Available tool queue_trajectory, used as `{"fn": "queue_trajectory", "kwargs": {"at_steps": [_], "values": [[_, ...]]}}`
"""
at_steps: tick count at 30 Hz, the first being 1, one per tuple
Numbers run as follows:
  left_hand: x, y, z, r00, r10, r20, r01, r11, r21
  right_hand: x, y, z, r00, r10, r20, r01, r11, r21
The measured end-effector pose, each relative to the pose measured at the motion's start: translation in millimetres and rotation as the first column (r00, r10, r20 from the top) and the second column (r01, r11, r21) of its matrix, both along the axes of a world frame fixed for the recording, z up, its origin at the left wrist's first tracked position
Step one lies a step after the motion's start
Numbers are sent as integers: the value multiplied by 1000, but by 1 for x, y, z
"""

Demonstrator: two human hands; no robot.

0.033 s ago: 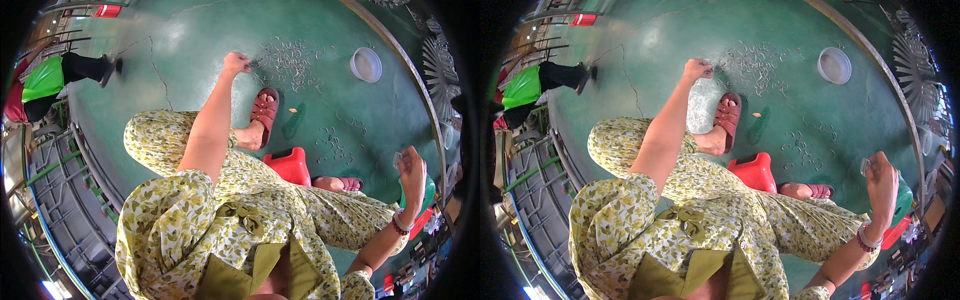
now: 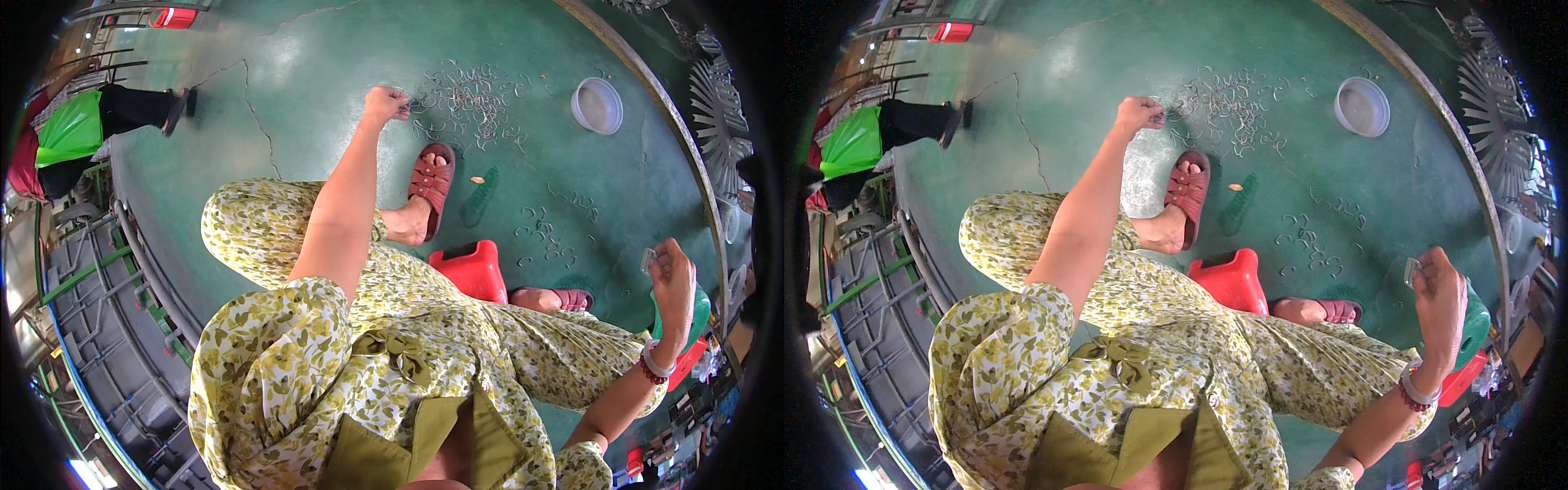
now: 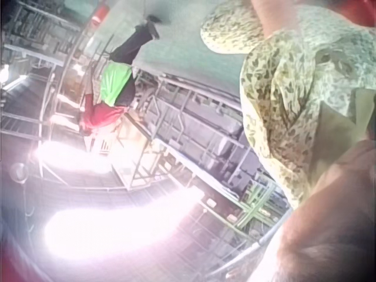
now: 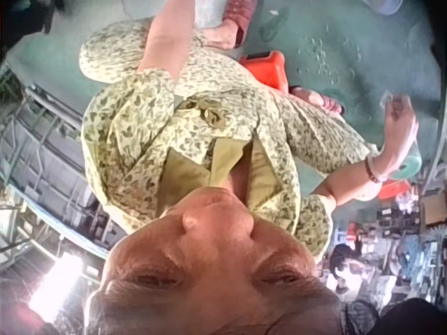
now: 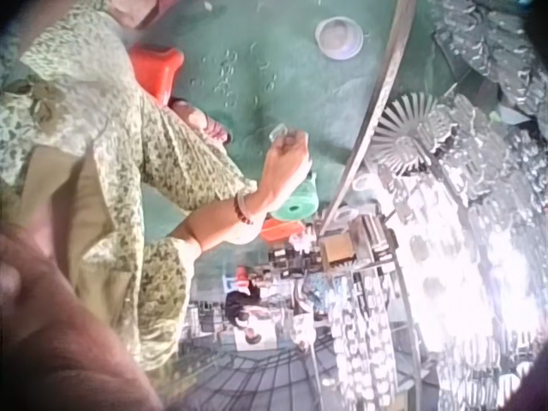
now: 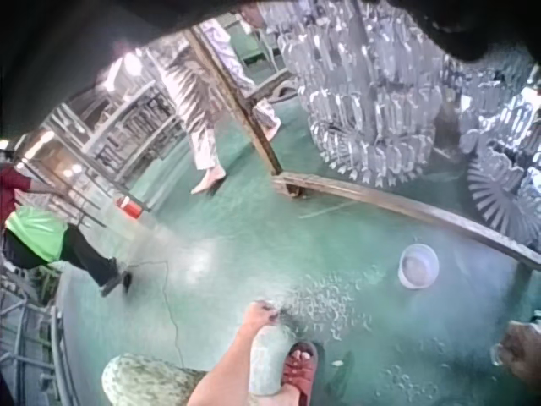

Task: The person sits on the floor and repeatedly picks up small metal clips from the ground, then attaches them to metal hangers hanging from a wooden rack. The person continues this assembly process throughout the clip.

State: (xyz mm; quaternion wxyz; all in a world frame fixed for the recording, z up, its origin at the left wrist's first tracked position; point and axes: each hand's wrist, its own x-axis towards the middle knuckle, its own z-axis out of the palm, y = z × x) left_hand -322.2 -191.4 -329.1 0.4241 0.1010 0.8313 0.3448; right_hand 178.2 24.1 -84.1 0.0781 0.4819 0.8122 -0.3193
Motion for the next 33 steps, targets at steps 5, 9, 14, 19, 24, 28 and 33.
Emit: {"fn": "queue_trajectory", "kwargs": {"at_steps": [5, 9, 14, 19, 24, 28, 33], "values": [[6, -1, 5, 900, 161, 406, -275, 931, 240, -8, -11, 9, 999, 37, 19, -38, 998, 48], [6, -21, -7, 951, 294, 99, -305, 943, 132, -5, -15, 10, 998, 61, -19, -58, 992, 110], [50, -39, -13, 950, 144, -277, -227, 928, -295, -5, -17, 14, 997, 53, 54, -59, 993, 100], [86, -48, -45, 770, -38, -637, 90, 995, 50, -10, -16, 13, 999, 24, 28, -24, 1000, 12], [88, -57, -52, 536, -343, -771, 281, 934, -220, -13, -16, 10, 999, 45, -10, -45, 998, 37], [80, -42, -26, 413, -570, -710, 464, 803, -375, -22, -17, 18, 999, 15, 32, -15, 1000, 15], [71, -44, -40, 332, -623, -708, 525, 746, -410, -24, -20, 25, 999, 33, 2, -33, 998, 58]]}}
